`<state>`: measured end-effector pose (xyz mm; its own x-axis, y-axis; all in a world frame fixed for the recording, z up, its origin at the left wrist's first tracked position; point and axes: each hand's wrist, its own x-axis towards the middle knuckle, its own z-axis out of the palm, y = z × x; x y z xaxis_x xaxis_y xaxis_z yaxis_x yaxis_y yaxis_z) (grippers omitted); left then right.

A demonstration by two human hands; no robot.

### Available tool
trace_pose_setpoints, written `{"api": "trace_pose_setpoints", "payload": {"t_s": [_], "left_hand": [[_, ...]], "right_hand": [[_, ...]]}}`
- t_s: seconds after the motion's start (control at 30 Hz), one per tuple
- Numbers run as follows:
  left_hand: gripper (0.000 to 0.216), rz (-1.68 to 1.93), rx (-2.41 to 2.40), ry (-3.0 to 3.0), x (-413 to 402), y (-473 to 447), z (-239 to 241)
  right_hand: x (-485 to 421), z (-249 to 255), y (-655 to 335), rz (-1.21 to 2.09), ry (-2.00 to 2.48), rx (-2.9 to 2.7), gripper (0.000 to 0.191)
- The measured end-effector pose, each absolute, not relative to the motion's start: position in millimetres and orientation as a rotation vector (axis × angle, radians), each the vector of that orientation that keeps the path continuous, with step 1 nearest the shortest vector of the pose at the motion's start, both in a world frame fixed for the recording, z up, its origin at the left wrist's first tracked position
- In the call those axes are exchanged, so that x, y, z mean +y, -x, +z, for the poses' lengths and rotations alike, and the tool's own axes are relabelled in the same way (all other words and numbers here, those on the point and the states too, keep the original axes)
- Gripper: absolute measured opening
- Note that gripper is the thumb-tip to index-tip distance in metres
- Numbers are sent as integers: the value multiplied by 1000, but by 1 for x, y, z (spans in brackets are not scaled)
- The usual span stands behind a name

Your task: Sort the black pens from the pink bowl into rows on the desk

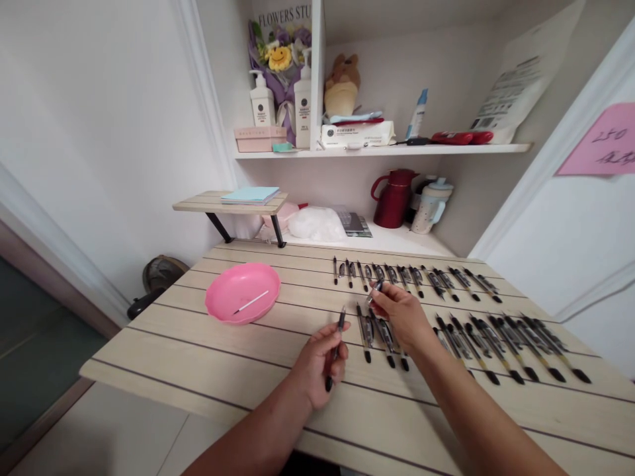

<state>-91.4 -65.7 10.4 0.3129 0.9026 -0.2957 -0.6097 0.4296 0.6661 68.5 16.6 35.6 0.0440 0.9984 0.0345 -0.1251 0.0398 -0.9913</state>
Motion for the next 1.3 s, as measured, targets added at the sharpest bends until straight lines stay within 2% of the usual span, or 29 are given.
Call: {"api": "trace_pose_setpoints", "payload": {"t_s": [0.17,0.27,0.33,0.7,0.97,1.3], "left_hand": [[38,1194,794,-338,-63,92,9],[38,1219,809,-311,-63,92,9],[38,1216,808,-312,-63,92,9],[32,1210,807,-309,-64,91,11],[41,1200,789,-308,-63,93,9],[38,1201,824,-346,-66,90,12]], "right_hand": [[15,37,-65,736,1617,-1922,31],[10,35,-50,390,1725,-2314,22],[9,32,-41,306,1747,-2418,20],[6,25,-26,300,1723,-2535,23],[19,40,-42,313,1739,-2414,22],[23,50,-58,400,1724,-2227,18]]}}
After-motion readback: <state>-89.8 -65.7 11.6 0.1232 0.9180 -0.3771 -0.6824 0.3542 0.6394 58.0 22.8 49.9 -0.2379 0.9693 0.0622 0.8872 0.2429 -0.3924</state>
